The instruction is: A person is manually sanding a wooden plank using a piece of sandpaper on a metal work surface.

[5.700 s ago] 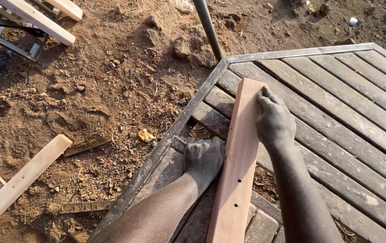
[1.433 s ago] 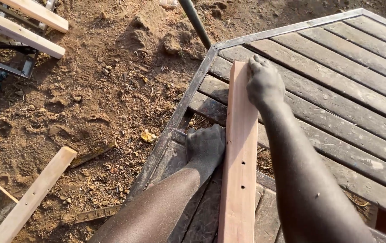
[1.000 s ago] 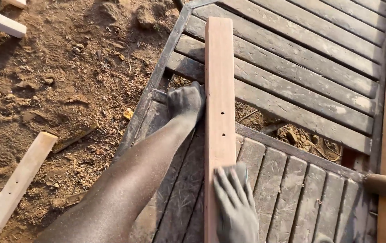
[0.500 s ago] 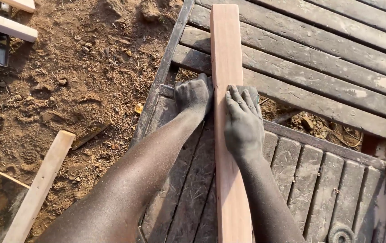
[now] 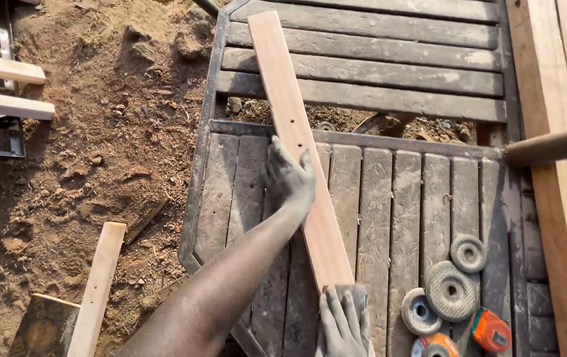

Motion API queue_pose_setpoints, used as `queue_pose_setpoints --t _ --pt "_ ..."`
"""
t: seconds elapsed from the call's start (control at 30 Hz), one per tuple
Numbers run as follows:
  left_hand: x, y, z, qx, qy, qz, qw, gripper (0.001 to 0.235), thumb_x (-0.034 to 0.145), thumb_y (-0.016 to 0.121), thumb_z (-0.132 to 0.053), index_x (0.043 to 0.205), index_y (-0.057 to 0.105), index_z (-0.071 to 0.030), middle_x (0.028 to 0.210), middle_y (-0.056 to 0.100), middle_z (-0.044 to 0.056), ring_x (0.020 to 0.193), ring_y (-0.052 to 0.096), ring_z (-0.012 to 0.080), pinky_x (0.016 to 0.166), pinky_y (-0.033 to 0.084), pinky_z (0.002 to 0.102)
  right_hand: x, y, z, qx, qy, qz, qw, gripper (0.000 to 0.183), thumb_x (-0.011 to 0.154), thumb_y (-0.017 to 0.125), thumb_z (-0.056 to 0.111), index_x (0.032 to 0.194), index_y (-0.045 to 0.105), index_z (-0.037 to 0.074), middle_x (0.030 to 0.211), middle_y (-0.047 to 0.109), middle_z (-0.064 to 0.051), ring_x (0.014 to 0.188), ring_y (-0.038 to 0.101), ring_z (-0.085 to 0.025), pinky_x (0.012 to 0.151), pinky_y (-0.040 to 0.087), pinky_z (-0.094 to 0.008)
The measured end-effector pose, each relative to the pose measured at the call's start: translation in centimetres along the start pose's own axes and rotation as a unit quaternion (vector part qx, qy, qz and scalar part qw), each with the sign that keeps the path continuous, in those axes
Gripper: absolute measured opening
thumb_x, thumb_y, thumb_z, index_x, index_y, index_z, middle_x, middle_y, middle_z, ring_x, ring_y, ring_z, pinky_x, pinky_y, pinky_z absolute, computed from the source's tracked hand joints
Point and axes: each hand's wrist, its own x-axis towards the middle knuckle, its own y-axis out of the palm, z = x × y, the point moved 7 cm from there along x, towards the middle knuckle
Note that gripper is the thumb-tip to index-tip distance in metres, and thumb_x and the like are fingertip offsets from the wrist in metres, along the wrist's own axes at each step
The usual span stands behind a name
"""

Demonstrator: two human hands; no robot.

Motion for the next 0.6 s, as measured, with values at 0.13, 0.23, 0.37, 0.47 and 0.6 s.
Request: queue_pose_setpoints --t 0.13,0.23,0.37,0.47,0.6 --pt "-1.5 -0.5 0.4 0.053 -0.006 -0.007 0.999 0.076 0.097 0.055 -0.049 0.154 0.036 -0.002 0.148 0.055 0.021 0.133 0.054 0.0387 0.104 0.039 0.06 5.5 2.5 0.3 0.07 0.101 0.139 0.983 0.088 0.06 0.068 0.02 0.147 0.055 0.019 0.163 0.044 0.005 0.152 0.036 -0.024 0.12 0.027 -0.053" --pt "-2.5 -1.0 0.6 0.076 0.03 -0.048 0.995 0.07 0.099 0.06 -0.047 0.148 0.038 -0.002 0.125 0.065 0.023 0.12 0.064 0.0386 0.104 0.046 0.06 5.9 1.9 0.9 0.088 0.102 0.02 0.991 0.07 0.077 0.06 0.019 0.147 0.056 0.019 0.16 0.049 0.001 0.147 0.043 -0.027 0.116 0.031 -0.053" --pt "-4.8 -1.0 0.9 0.114 0.002 -0.101 0.988 0.061 0.097 0.059 -0.045 0.143 0.045 -0.008 0.124 0.069 0.014 0.113 0.067 0.0339 0.09 0.048 0.059 -2.5 -5.0 0.5 0.145 0.14 0.092 0.975 0.067 0.079 0.06 0.015 0.146 0.058 0.015 0.161 0.045 0.005 0.153 0.035 -0.022 0.125 0.021 -0.049" --pt "-6.9 -2.6 0.1 0.112 0.0 -0.097 0.989 0.058 0.097 0.057 -0.04 0.142 0.047 -0.005 0.124 0.067 0.017 0.112 0.065 0.037 0.087 0.048 0.058 -10.0 -7.7 -0.3 0.12 0.142 0.102 0.977 0.058 0.092 0.054 0.031 0.149 0.054 0.023 0.161 0.046 0.008 0.153 0.036 -0.018 0.126 0.017 -0.044" --pt "-7.3 -3.3 -0.5 0.126 -0.003 -0.099 0.987 0.05 0.092 0.056 -0.041 0.127 0.055 -0.006 0.116 0.068 0.017 0.108 0.063 0.0389 0.084 0.046 0.058 -11.3 -9.3 -1.9 0.164 0.18 0.039 0.969 0.048 0.091 0.054 0.057 0.127 0.067 0.03 0.153 0.056 0.004 0.149 0.044 -0.02 0.122 0.023 -0.038"
